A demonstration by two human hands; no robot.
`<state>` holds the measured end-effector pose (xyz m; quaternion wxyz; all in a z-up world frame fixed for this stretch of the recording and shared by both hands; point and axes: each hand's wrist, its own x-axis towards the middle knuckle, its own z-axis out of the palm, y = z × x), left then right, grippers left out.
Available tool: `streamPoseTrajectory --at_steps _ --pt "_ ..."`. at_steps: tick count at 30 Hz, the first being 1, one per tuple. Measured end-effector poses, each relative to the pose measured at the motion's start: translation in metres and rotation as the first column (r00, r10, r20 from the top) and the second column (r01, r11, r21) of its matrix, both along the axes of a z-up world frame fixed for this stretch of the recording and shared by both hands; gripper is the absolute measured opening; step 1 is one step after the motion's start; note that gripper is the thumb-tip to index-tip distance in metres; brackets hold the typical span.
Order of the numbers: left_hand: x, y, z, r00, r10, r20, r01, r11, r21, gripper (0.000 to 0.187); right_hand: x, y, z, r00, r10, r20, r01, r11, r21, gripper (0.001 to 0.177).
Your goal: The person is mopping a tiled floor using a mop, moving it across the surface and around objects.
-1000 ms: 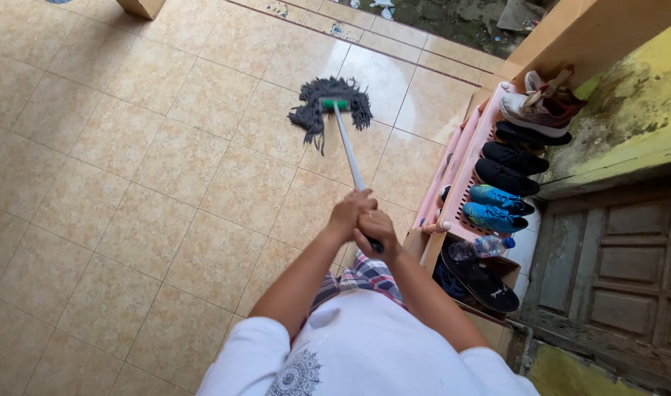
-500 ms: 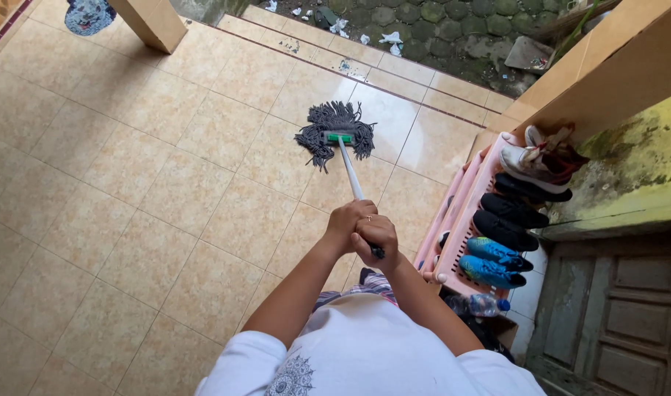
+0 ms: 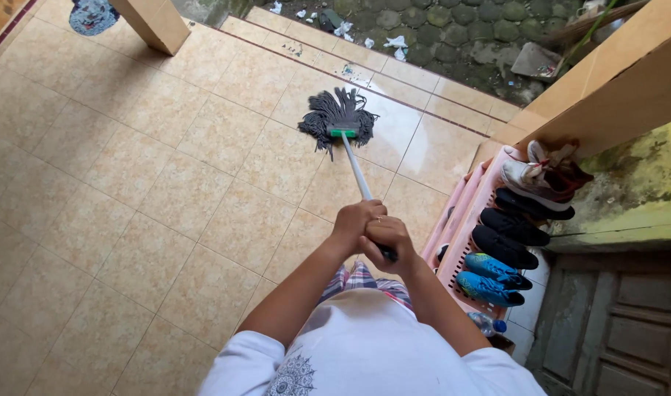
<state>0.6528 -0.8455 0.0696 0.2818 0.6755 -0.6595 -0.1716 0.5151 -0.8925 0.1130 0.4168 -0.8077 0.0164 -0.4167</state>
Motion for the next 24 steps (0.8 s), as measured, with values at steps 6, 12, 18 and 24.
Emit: streamPoseTrajectory --at_steps 6,12,18,24 --pt "0.023 -0.035 -0.042 0.999 -0.03 -0.021 0.03 1.0 0.001 0.013 0.029 -0.035 -0.042 0.997 -0.033 0.076 0.035 0.999 -0.029 0.025" --pt "0.052 -0.069 -0.136 0.292 0.303 -0.907 -0.112 0.953 0.282 0.03 0.06 -0.058 -0.099 0.998 -0.003 -0.064 -0.003 0.994 -0.107 0.024" --pt "0.004 -0.041 -0.048 0.986 -0.06 -0.154 0.027 0.977 -0.211 0.024 0.007 -0.031 -0.012 0.998 -0.06 -0.021 0.06 0.998 0.002 0.023" --pt "-0.025 -0.052 0.008 0.978 -0.196 -0.072 0.162 0.929 -0.332 0.031 -0.016 -0.036 0.042 0.982 -0.168 0.092 0.163 0.985 0.055 0.018"
